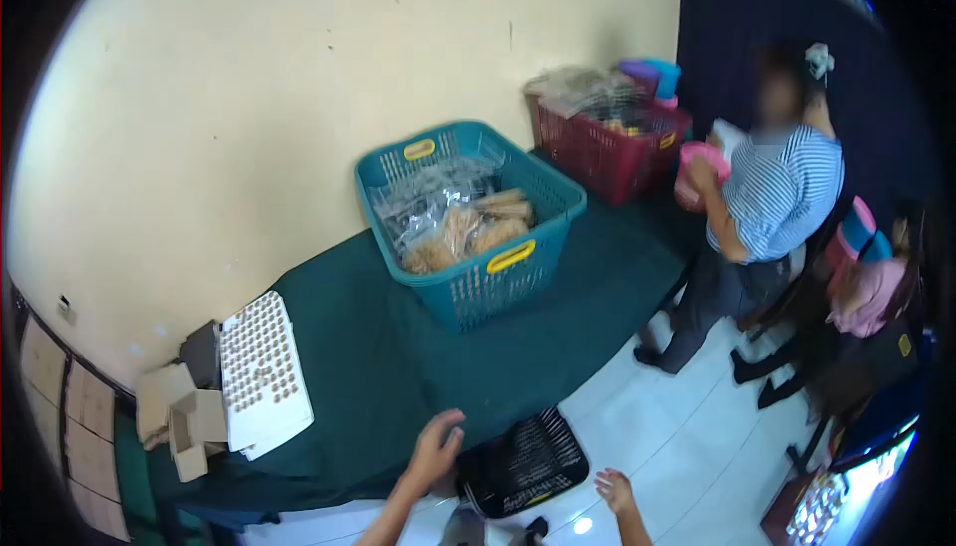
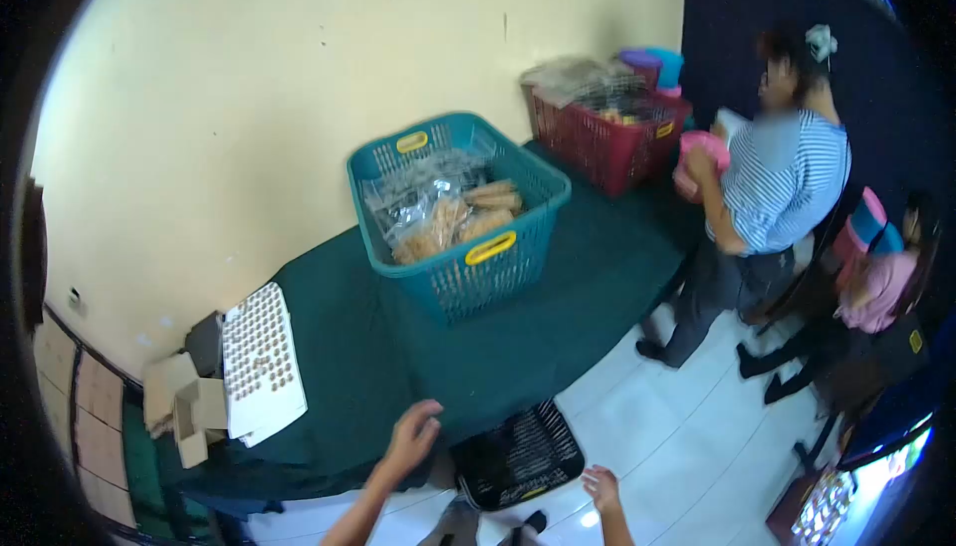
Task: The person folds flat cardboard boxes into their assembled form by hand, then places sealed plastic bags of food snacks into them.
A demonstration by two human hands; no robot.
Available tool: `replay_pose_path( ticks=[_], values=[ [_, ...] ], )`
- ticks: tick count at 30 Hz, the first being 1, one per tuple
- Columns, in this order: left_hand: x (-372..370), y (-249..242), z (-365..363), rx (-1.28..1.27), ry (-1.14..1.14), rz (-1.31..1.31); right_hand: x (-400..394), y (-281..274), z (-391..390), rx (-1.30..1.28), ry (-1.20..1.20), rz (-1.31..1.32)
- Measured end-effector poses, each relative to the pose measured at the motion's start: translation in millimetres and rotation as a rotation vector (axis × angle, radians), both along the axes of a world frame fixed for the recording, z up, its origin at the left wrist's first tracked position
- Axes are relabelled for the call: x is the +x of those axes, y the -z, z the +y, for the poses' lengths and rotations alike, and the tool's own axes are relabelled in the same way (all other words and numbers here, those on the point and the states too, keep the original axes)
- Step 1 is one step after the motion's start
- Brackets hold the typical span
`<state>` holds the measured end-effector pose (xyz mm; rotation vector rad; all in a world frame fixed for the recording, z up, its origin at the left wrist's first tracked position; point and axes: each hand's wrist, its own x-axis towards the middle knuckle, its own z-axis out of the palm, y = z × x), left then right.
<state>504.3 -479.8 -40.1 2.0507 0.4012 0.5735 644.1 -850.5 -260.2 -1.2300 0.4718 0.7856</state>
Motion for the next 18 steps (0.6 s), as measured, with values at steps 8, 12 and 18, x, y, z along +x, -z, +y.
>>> replay_pose_path(
  ticks=[8, 12, 18],
  values=[
    [114.9, -121.8, 187.3, -0.367, -0.39, -0.299, -1.1, -165.5, 61.6, 0.103, 0.183, -0.368],
    [171.2, -116.4, 243.9, -0.564, -0.343, -0.192, -32.7, -195.0, 112.5, 0.149, 0.145, -0.338],
    [203.0, -102.8, 243.0, -0.978, -0.164, -0.564, -28.8, -198.1, 173.9, 0.109, 0.07, -0.353]
  ],
)
